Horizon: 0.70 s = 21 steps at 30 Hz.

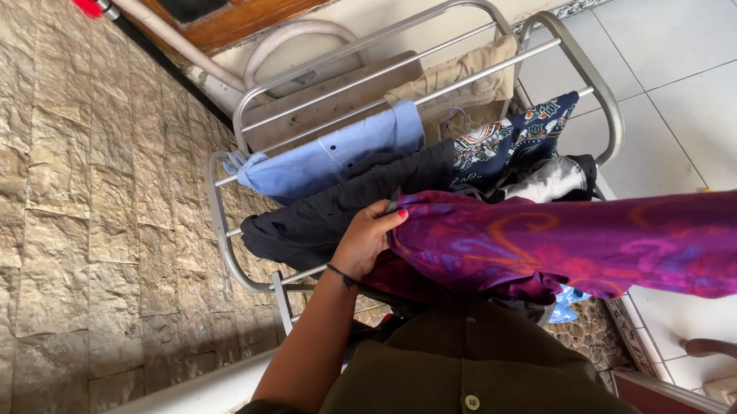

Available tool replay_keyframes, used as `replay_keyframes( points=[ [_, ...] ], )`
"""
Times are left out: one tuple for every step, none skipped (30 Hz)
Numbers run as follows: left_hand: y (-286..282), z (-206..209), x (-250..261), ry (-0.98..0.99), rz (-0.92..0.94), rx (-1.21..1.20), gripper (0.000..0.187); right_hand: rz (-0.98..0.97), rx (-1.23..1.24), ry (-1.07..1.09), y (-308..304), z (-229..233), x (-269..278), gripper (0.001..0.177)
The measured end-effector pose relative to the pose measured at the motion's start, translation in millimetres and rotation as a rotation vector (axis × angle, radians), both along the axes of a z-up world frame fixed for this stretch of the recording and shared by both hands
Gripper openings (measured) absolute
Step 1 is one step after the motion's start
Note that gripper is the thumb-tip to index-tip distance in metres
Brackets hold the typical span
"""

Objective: Taking various garments off a drying rack and folding them.

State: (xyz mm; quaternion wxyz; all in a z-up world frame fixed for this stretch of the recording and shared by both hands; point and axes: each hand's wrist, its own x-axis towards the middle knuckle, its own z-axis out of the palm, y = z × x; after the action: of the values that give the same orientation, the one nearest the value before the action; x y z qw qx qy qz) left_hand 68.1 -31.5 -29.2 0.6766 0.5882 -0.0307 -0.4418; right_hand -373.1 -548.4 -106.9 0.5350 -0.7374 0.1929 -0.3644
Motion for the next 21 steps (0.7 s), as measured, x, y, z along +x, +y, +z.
replay_keyframes(
  points=[
    [2,9,-2,-0.001,0.001,0.002,0.038,0.001,0.002,-0.001,5,7,4,0.035],
    [3,19,-4,-0.022,0.083,-0.018,0.048,0.036,-0.109,0.052,9,15,7,0.049],
    [4,28,-7,-0.043,0.165,-0.037,0.058,0.072,-0.219,0.106,13,23,11,0.066],
    [4,33,-8,-0.047,0.167,-0.04,0.058,0.073,-0.221,0.102,52,74,52,0.066],
    [4,39,-10,-0.052,0.173,-0.11,0.061,-0.107,-0.365,0.277,107,128,90,0.04],
    [5,44,-12,-0.056,0.179,-0.179,0.065,-0.286,-0.501,0.439,177,187,115,0.064],
    [5,38,-9,-0.059,0.18,-0.181,0.065,-0.285,-0.502,0.436,206,202,135,0.064],
    [6,32,-6,-0.028,0.152,-0.239,0.053,-0.007,-0.227,0.591,236,216,154,0.05],
    [6,25,-3,0.003,0.123,-0.297,0.043,0.278,0.051,0.727,265,230,173,0.04],
    [5,20,-2,0.001,0.123,-0.298,0.043,0.278,0.05,0.725,281,226,179,0.04],
    [4,14,-1,-0.004,0.043,-0.393,0.052,0.555,0.016,0.9,296,222,186,0.039],
    [3,9,0,-0.011,-0.04,-0.489,0.061,0.834,-0.022,1.067,312,218,193,0.038],
    [-2,17,-2,-0.014,-0.042,-0.491,0.061,0.832,-0.024,1.065,318,208,201,0.038],
    [-5,23,-6,-0.003,-0.07,-0.596,0.07,0.897,0.0,0.996,326,196,207,0.039],
    [-8,29,-10,0.009,-0.099,-0.701,0.079,0.961,0.023,0.926,334,185,213,0.04],
    [-12,47,-17,0.01,-0.1,-0.702,0.079,0.96,0.023,0.927,339,165,215,0.04],
    [-16,65,-24,0.055,-0.086,-0.807,0.085,0.901,0.158,0.936,345,145,217,0.05],
    [-19,84,-30,0.098,-0.07,-0.913,0.092,0.841,0.29,0.941,350,126,220,0.062],
    [-20,89,-29,0.096,-0.068,-0.914,0.092,0.843,0.288,0.942,352,120,219,0.062],
    [-20,95,-28,0.097,-0.031,-0.99,0.098,0.877,0.264,0.909,354,114,219,0.071],
    [-21,101,-27,0.098,0.006,-1.066,0.103,0.911,0.24,0.876,355,109,219,0.081]
  ],
)
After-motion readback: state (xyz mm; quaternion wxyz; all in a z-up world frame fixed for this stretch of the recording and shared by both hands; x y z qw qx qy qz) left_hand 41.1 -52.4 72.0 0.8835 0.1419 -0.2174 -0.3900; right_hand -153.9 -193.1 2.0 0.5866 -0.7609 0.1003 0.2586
